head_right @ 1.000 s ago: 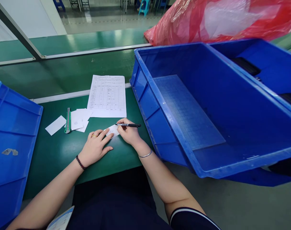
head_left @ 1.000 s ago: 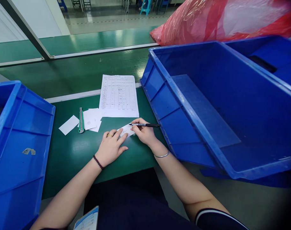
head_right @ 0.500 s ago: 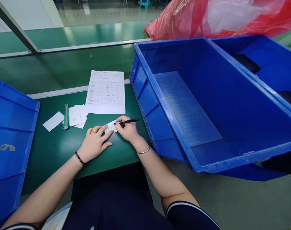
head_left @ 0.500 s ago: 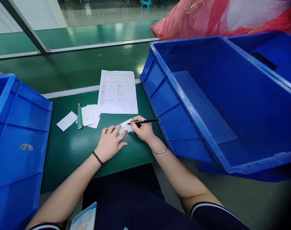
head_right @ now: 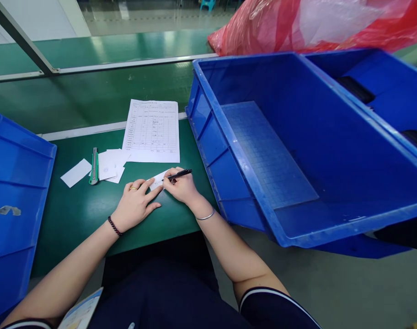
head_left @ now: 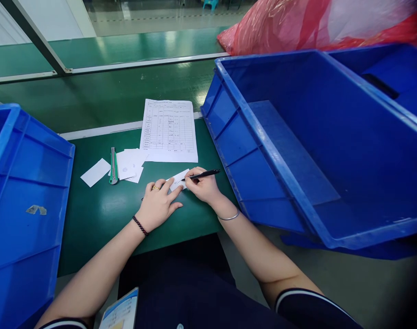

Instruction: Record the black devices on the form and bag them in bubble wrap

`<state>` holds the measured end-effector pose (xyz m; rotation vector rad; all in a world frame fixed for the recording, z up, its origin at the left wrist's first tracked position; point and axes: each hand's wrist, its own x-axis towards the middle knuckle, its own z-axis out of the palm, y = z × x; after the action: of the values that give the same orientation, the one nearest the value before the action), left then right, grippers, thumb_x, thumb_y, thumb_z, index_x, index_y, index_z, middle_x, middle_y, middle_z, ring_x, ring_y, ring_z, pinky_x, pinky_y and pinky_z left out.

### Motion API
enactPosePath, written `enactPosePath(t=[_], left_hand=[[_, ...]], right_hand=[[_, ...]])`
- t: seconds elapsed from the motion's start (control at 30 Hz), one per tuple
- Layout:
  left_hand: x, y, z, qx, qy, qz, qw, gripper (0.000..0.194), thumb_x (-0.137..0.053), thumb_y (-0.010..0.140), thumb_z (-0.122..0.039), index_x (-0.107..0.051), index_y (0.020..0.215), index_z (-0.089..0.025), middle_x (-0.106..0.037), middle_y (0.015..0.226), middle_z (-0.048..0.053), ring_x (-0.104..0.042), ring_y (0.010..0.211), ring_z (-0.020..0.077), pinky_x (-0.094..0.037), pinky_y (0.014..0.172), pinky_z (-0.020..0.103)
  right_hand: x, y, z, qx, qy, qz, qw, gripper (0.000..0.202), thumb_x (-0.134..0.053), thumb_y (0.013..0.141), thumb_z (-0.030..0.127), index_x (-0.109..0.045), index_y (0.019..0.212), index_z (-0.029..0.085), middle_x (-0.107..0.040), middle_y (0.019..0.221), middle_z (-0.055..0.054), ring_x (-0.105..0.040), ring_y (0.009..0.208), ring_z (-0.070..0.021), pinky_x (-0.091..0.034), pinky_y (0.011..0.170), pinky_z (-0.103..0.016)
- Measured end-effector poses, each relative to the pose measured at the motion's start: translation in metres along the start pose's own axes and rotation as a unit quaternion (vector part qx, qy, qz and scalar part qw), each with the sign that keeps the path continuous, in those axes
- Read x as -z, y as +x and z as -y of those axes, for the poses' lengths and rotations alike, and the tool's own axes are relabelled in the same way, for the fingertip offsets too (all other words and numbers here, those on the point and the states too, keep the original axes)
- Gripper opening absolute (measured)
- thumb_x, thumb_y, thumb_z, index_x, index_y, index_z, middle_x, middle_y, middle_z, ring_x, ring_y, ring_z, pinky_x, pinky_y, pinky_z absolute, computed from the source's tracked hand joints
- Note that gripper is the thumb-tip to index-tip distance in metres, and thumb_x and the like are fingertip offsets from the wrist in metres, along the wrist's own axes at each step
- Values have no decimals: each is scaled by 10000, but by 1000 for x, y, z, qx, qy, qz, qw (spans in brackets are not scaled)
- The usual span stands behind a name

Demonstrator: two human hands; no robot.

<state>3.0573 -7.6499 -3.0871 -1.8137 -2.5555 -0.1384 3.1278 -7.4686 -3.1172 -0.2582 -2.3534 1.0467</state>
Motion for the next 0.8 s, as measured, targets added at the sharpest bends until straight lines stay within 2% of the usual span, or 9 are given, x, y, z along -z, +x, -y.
enactPosePath(t=[0.37,0.8], left_hand=[[0,0,0,5,-4,-2,1000,441,-443,903,-500,-505,1292,-301,-478,1375,77,-443,1151,280,-353,896,450],[3,1,-1,3,3,-1,1000,442,-419,911,-499,-504,1294,-295,-487,1366,82,-448,1142,280,-360,880,445]], right_hand=[[2,2,2,-26,6,-35,999,88,-524,735,169,-573,663,180,-593,647,0,-514,564,-111,-409,557,-247],[1,1,-2,-17,4,-26,1000,93,-524,710,150,-568,633,178,-581,627,-1,-522,586,-119,-406,570,-245]])
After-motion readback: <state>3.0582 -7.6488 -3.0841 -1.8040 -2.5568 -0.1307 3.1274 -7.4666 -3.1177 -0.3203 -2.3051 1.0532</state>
